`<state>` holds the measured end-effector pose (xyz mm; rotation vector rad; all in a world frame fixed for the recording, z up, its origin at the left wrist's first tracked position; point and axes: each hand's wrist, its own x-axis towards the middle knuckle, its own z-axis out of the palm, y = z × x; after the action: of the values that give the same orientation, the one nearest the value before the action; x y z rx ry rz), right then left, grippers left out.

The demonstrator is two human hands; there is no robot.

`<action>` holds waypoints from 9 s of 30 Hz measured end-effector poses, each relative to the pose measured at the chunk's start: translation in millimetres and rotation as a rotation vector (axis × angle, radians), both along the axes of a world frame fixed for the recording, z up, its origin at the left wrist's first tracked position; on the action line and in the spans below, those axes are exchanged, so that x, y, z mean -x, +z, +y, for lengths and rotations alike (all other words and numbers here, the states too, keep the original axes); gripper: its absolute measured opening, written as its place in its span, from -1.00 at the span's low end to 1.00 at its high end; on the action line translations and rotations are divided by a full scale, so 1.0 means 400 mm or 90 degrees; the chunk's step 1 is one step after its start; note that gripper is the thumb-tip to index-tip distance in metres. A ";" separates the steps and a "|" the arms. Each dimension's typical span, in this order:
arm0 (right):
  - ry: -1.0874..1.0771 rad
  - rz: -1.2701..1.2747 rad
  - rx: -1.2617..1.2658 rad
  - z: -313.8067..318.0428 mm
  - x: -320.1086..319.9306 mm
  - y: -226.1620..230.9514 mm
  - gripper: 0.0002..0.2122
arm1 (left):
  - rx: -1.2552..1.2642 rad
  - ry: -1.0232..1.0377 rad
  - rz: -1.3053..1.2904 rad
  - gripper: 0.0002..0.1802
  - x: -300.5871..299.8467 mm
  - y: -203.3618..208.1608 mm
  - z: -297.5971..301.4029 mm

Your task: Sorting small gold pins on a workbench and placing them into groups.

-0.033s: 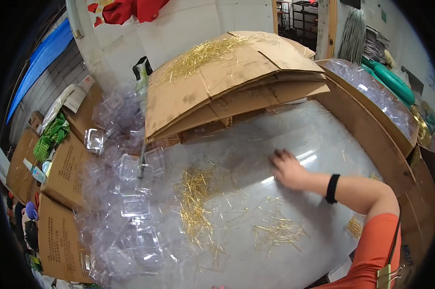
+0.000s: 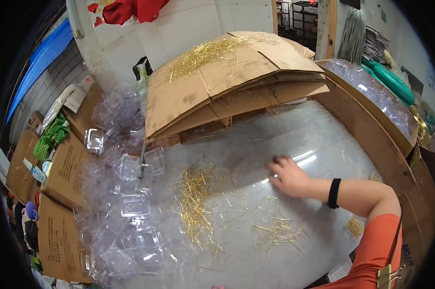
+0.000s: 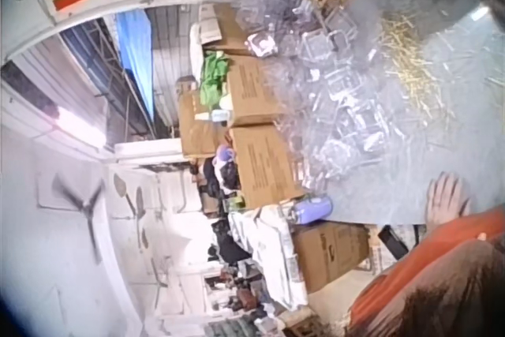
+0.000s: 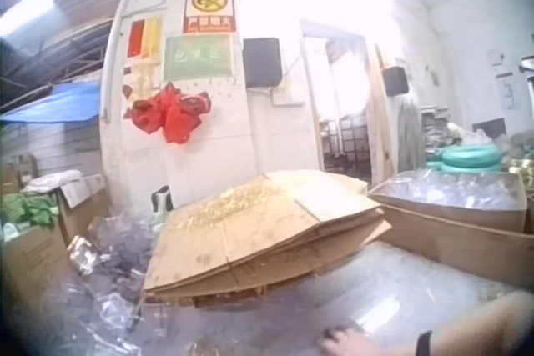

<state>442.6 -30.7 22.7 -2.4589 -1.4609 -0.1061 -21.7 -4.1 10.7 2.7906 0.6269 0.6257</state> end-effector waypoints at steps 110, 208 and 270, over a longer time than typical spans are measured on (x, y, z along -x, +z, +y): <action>0.147 0.154 -0.121 -0.226 0.830 0.097 -0.89 | 0.055 -0.143 -0.161 -0.78 0.070 -0.025 -0.031; 0.207 0.014 -0.191 -0.228 0.865 0.052 -0.81 | 0.103 -0.217 -0.140 -0.74 0.111 0.001 0.012; 0.109 0.191 -0.321 -0.249 0.816 0.024 -0.88 | 0.181 -0.170 -0.122 -0.75 0.093 0.003 -0.010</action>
<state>116.3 -130.2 32.5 -1.8527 -1.3124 -0.0582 -58.9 -8.3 11.8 2.4547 0.2727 0.6784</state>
